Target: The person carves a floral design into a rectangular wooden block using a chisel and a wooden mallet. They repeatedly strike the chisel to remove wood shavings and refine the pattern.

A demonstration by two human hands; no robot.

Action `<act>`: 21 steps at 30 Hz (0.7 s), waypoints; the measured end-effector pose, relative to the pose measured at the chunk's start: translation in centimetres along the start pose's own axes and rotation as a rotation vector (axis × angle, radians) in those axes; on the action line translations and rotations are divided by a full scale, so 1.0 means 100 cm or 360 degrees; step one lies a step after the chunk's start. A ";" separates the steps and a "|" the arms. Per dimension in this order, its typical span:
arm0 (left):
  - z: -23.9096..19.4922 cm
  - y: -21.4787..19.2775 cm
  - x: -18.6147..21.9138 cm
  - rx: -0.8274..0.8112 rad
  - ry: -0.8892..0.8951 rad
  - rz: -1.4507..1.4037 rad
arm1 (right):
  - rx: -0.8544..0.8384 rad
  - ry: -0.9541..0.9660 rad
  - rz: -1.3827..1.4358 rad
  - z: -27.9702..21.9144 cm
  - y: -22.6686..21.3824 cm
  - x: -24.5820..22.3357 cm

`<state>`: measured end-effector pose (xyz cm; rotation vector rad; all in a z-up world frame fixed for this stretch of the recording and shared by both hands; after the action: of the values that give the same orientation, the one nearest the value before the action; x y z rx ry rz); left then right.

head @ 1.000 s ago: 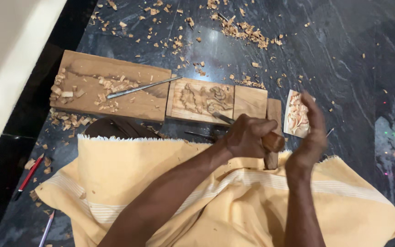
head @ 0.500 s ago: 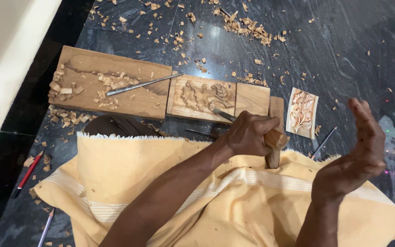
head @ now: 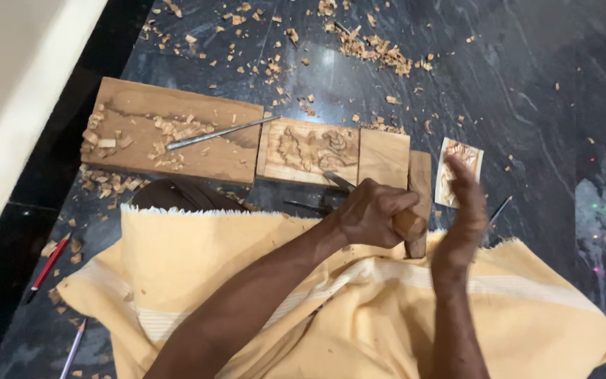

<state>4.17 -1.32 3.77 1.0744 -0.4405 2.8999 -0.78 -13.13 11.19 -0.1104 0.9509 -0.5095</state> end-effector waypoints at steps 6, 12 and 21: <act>0.002 0.021 0.020 0.0011 0.0042 0.0084 | 0.0107 0.0423 -0.0743 -0.018 -0.061 0.056; 0.046 -0.033 -0.016 0.0651 -0.0625 -0.1041 | -0.0689 0.0908 -0.1478 -0.031 -0.052 0.147; 0.068 -0.126 -0.108 0.1187 -0.0925 -0.1162 | -0.0701 0.0731 -0.1678 -0.043 -0.019 0.164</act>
<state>18.17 9.81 4.94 1.6789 0.9252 2.0492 2.82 -21.81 -3.05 -0.9588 1.4158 -1.3209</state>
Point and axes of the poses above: each hand's wrist, its own z-axis towards the middle knuckle, its own y-axis out of the palm, x = y × z, the point moved 3 cm from there along z, towards the middle knuckle, and after that the axes turned 5 degrees about x, right-handed, at the moved point
